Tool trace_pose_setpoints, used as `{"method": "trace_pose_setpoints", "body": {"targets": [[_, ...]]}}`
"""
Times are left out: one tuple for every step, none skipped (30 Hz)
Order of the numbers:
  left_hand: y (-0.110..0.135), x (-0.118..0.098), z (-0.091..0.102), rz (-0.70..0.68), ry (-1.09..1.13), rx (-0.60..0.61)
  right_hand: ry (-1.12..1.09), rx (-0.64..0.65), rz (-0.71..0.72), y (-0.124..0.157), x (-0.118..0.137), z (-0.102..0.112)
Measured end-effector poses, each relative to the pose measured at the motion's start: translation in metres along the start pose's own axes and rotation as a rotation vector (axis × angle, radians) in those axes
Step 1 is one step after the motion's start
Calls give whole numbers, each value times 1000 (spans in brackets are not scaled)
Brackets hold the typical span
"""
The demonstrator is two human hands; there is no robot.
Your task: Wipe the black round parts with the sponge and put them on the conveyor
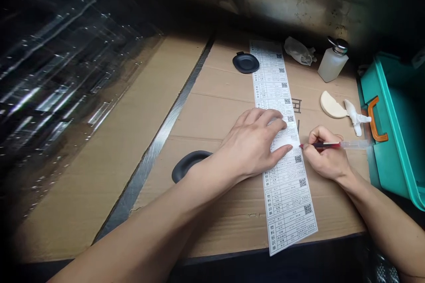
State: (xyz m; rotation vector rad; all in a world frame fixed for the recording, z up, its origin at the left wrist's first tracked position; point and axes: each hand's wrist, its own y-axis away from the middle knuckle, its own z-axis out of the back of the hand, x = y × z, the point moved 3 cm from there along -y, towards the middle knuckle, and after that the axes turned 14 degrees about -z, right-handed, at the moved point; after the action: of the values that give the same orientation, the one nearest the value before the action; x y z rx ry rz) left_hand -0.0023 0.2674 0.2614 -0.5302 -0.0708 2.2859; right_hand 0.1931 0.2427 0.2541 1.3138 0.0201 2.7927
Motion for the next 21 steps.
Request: {"method": "trace_pose_setpoints", "body": {"targets": [[0, 0, 0, 1, 1, -2, -6, 9, 1, 0, 0, 0], [0, 0, 0, -1, 2, -6, -13, 18, -1, 0, 0, -1], [0, 0, -1, -2, 2, -11, -17, 24, -5, 0, 0, -1], [0, 0, -1, -2, 3, -16, -18, 28, -10, 0, 0, -1], [0, 1, -1, -3, 3, -19, -17, 30, -14, 0, -1, -2], [0, 1, -1, -2, 2, -19, -16, 28, -15, 0, -1, -2], [0, 1, -1, -1, 1, -18, -15, 24, -15, 0, -2, -2], [0, 1, -1, 0, 0, -14, -14, 21, -13, 0, -2, -2], [-1, 0, -1, 1, -3, -10, -13, 18, -11, 0, -2, -2], [-1, 0, -1, 2, -5, -7, -12, 16, -10, 0, -2, -2], [-1, 0, -1, 2, -6, -4, -12, 15, -9, -1, -2, -3], [-1, 0, -1, 2, -7, -3, -13, 15, -9, -1, -2, -3], [-1, 0, -1, 1, -7, -1, -15, 15, -8, -1, -1, -3], [-1, 1, -1, 1, -6, 1, -17, 14, -8, -1, -1, -3], [-1, 1, -1, 0, -5, 5, -20, 13, -7, -1, -1, -3], [-1, 1, 0, -1, -4, 10, -23, 13, -6, -1, -1, -3], [-1, 1, 0, -2, -4, 15, -27, 14, -5, 0, 0, -2], [-1, 1, 0, -2, -5, 18, -30, 18, -3, 0, 0, -2], [-1, 1, 0, -2, -6, 20, -34, 22, 1, 0, 0, -2], [-1, 0, 0, -1, -7, 21, -37, 28, 4, 0, 0, -2], [-1, 0, 0, 1, -9, 22, -40, 33, 8, 0, 0, -3]]}}
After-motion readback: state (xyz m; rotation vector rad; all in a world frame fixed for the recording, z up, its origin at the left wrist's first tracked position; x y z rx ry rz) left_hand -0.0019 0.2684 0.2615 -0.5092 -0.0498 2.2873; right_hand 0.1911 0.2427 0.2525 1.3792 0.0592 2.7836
